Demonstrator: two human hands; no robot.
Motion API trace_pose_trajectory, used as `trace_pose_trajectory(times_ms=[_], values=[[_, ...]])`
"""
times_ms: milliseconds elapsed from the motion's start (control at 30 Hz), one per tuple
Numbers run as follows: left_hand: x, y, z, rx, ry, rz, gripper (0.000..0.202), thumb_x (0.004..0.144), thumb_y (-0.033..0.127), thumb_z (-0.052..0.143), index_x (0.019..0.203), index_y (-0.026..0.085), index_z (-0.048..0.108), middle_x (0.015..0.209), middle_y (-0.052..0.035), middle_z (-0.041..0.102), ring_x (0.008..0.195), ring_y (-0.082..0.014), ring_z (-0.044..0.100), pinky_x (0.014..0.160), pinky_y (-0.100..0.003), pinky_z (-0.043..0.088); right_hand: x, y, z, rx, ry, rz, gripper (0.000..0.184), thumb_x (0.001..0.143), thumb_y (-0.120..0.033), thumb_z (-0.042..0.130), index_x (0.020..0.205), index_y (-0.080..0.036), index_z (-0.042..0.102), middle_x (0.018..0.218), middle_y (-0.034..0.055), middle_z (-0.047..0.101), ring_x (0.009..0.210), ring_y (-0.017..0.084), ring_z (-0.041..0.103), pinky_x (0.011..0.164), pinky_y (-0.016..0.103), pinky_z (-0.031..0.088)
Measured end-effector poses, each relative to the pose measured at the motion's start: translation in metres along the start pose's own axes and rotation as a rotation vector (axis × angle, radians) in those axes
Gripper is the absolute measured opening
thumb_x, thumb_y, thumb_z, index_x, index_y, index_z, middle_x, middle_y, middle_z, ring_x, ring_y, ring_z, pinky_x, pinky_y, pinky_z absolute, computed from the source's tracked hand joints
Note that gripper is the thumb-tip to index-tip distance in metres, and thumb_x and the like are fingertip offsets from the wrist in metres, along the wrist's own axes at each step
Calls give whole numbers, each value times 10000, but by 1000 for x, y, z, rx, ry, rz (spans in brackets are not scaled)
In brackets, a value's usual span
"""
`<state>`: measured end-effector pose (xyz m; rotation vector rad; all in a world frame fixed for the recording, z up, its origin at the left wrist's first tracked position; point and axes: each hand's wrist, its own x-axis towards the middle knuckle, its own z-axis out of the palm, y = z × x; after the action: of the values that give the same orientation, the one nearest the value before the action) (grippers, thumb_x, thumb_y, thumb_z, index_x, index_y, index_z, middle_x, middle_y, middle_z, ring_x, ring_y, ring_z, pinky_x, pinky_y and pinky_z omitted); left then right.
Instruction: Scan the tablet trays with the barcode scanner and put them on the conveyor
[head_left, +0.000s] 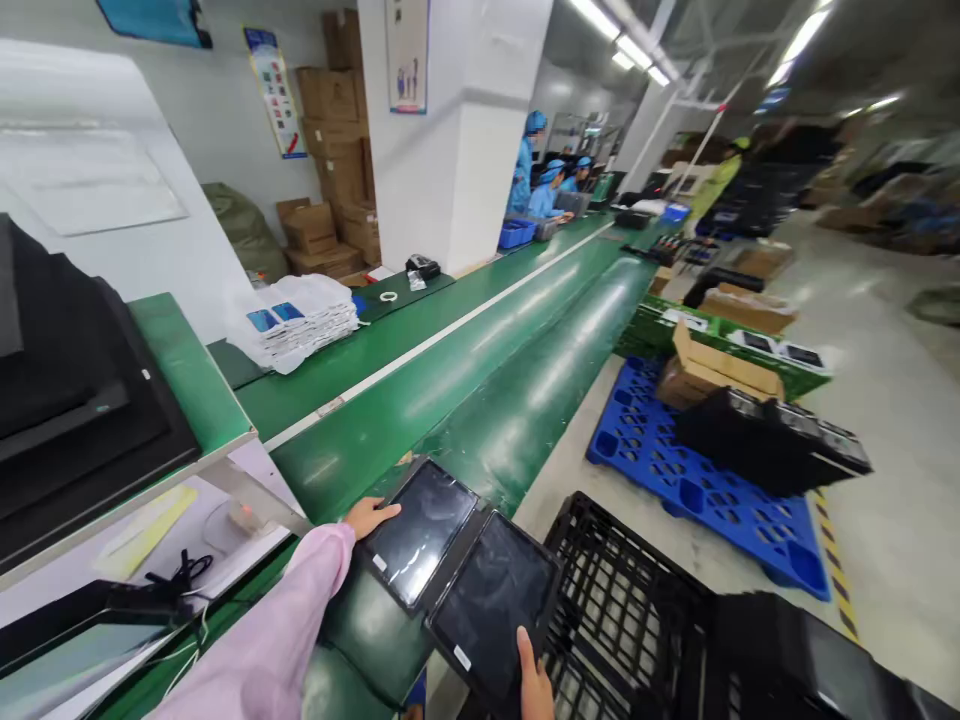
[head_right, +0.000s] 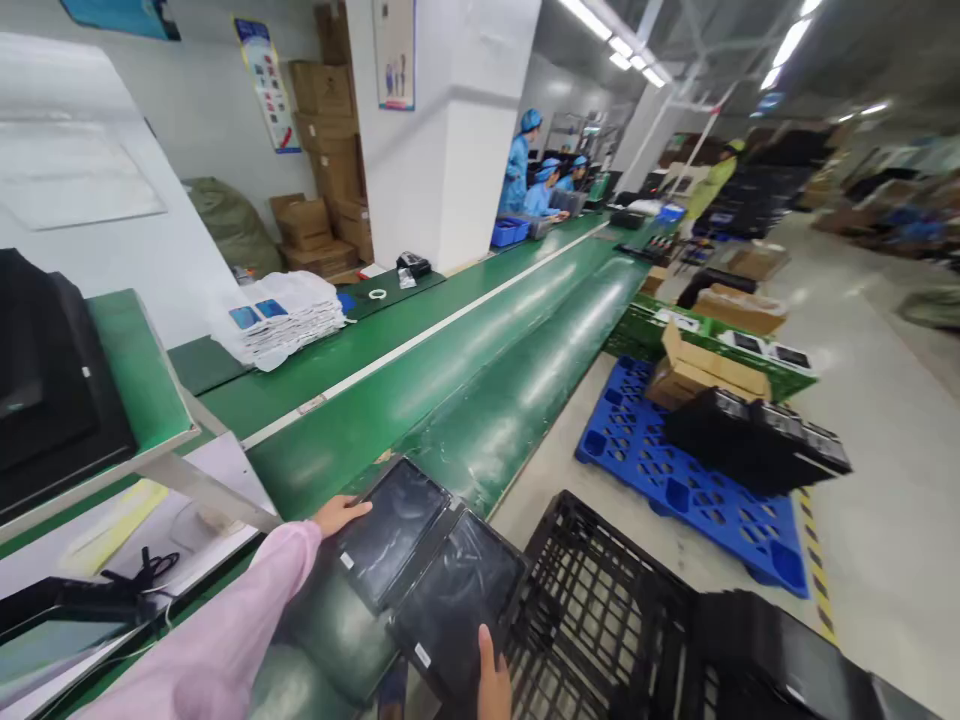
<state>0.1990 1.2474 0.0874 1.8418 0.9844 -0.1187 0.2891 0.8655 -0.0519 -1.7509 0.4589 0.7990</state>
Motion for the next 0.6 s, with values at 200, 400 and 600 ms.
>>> trace_pose_trajectory(times_ms=[200, 400, 600], values=[[14, 16, 16, 164, 374, 51, 455, 914, 338, 535, 1303, 135, 652, 1460, -172, 589, 1451, -336, 429, 1254, -525, 183, -6, -10, 35, 4, 20, 176, 1100, 429, -925, 654, 1142, -89, 702, 1236, 238, 698, 1339, 430, 541, 1079, 512, 509], [-111, -31, 95, 69, 674, 257, 420, 975, 441, 441, 1214, 213, 700, 1296, -110, 711, 1261, -264, 628, 1219, -536, 342, -22, -59, 79, 221, -140, 202, 1084, 588, -787, 731, 1336, -18, 580, 1382, 223, 621, 1230, 360, 636, 897, 408, 613], [-352, -183, 185, -41, 873, -231, 511, 784, 753, 513, 931, 358, 801, 1034, -70, 802, 1019, -324, 748, 956, -461, 601, -35, -54, 69, -117, -217, 74, 817, 770, -783, 616, 1279, -145, 632, 1224, 182, 690, 1104, 359, 674, 691, 475, 623]])
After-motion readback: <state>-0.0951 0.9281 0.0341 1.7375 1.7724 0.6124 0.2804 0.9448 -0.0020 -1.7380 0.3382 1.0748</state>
